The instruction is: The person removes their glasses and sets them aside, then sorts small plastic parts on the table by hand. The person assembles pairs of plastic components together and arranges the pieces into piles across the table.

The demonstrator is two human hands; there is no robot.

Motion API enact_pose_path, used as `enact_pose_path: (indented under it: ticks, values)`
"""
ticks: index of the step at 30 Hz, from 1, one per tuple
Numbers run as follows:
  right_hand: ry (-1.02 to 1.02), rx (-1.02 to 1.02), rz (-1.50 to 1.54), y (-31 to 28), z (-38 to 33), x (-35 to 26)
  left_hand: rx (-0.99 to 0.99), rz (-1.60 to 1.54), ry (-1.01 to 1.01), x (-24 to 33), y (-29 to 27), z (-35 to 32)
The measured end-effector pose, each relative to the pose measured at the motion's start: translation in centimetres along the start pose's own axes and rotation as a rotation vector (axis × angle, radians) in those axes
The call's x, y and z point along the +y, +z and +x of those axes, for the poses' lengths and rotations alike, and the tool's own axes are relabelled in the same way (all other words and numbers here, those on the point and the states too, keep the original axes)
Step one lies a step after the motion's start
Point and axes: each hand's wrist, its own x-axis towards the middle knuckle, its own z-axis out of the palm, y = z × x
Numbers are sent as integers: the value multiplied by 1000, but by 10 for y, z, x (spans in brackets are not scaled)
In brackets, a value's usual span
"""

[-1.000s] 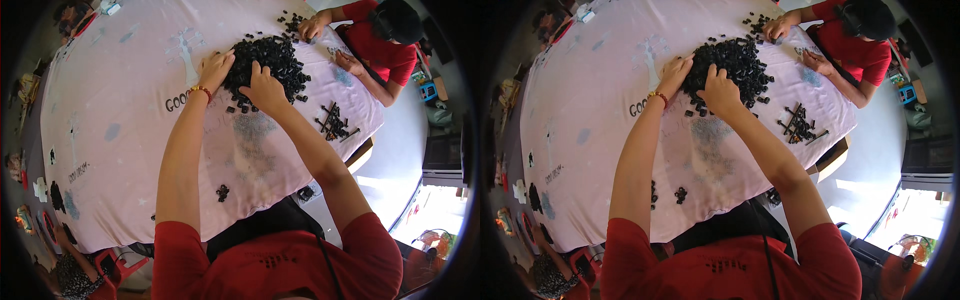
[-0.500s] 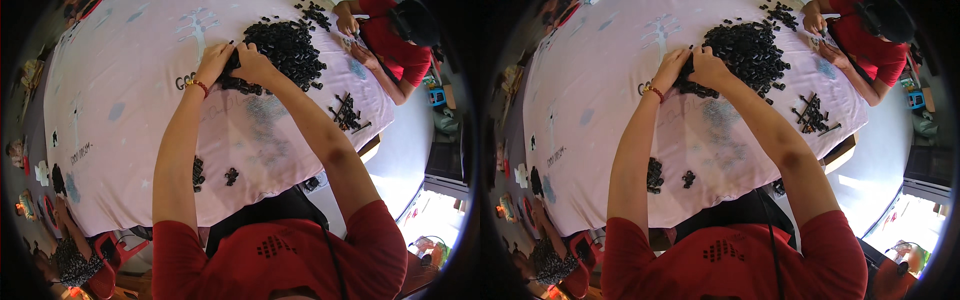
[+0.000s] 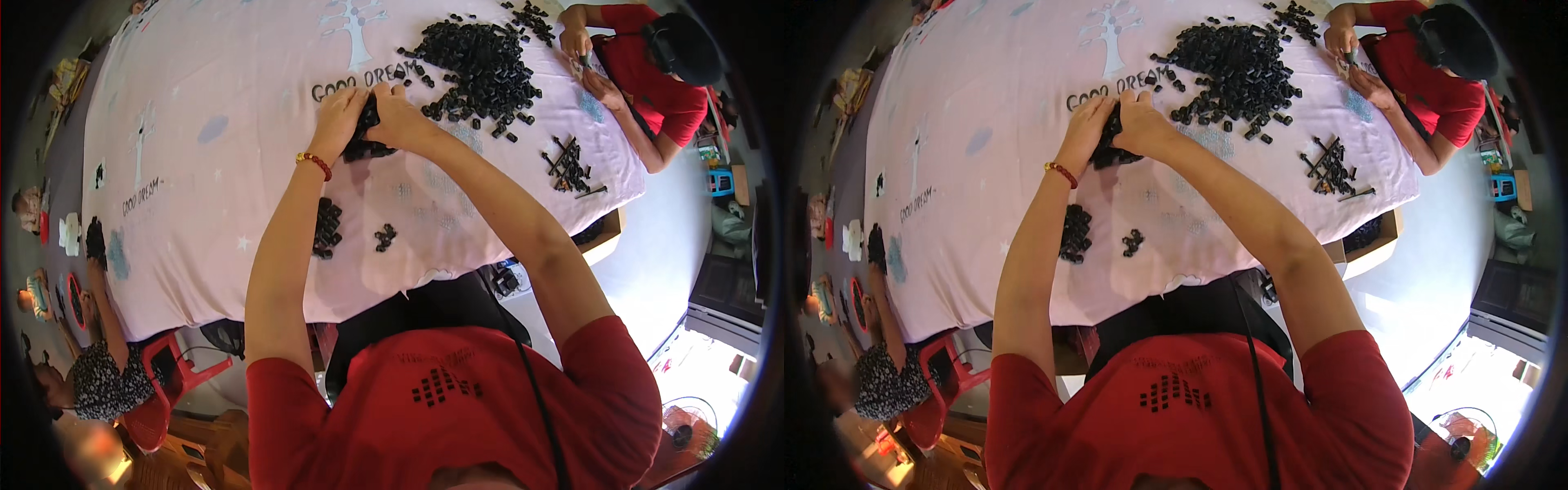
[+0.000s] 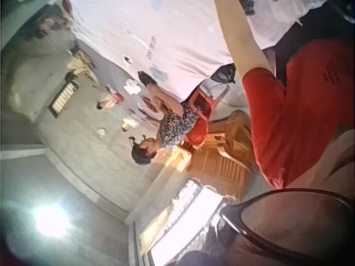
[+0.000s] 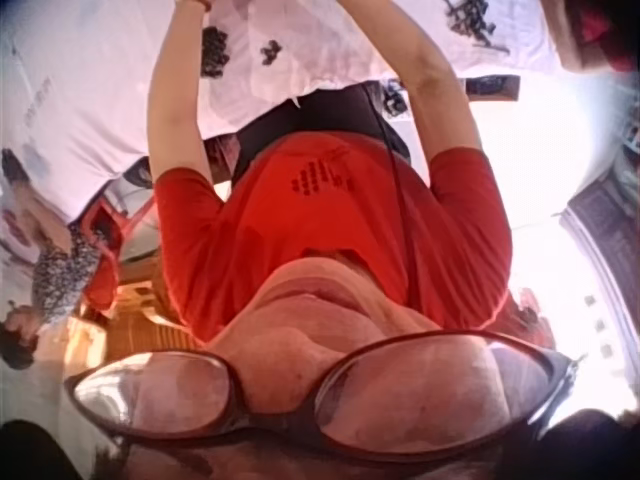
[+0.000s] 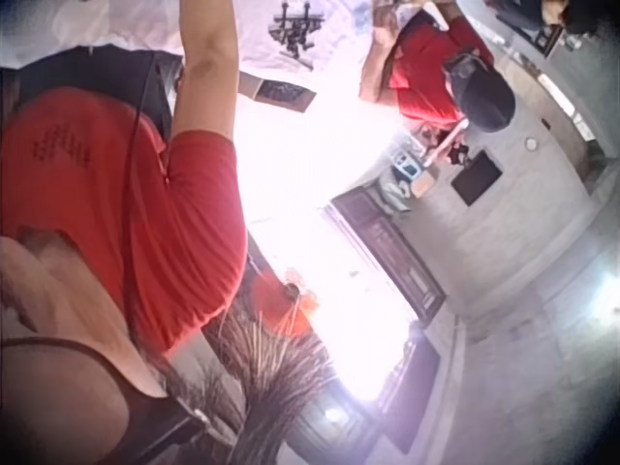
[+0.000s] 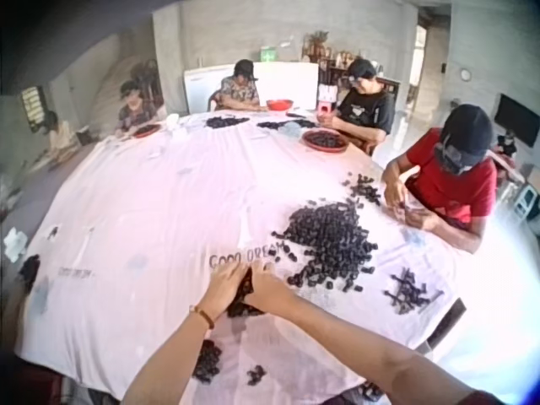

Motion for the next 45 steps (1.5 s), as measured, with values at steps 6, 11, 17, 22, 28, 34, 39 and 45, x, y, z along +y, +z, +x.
enact_pose_path:
  ticks: [6,11,17,22,28,34,39,45]
  values:
    - [-63,37,-22,14,-32,-6,-7,-14,55,2,-3,-30]
    - [-48,45,-8,26,-57,-7,-30,64,57,7,-6,-50]
    - [-89,59,27,34,-74,-5,-76,-23,95,12,-9,-68]
    - [-106,44,32,38,-82,-2,-119,-25,98,11,-8,-74]
    - [-38,-56,90,25,-99,-22,-128,-23,170,21,-17,-79]
    - [16,-238,98,16,-88,-31,-166,-126,-38,16,-25,-86]
    - [-287,-201,144,20,-63,-18,-199,-220,-200,28,-31,-86]
    - [80,-567,251,4,-47,-39,-268,-198,-271,32,-44,-87]
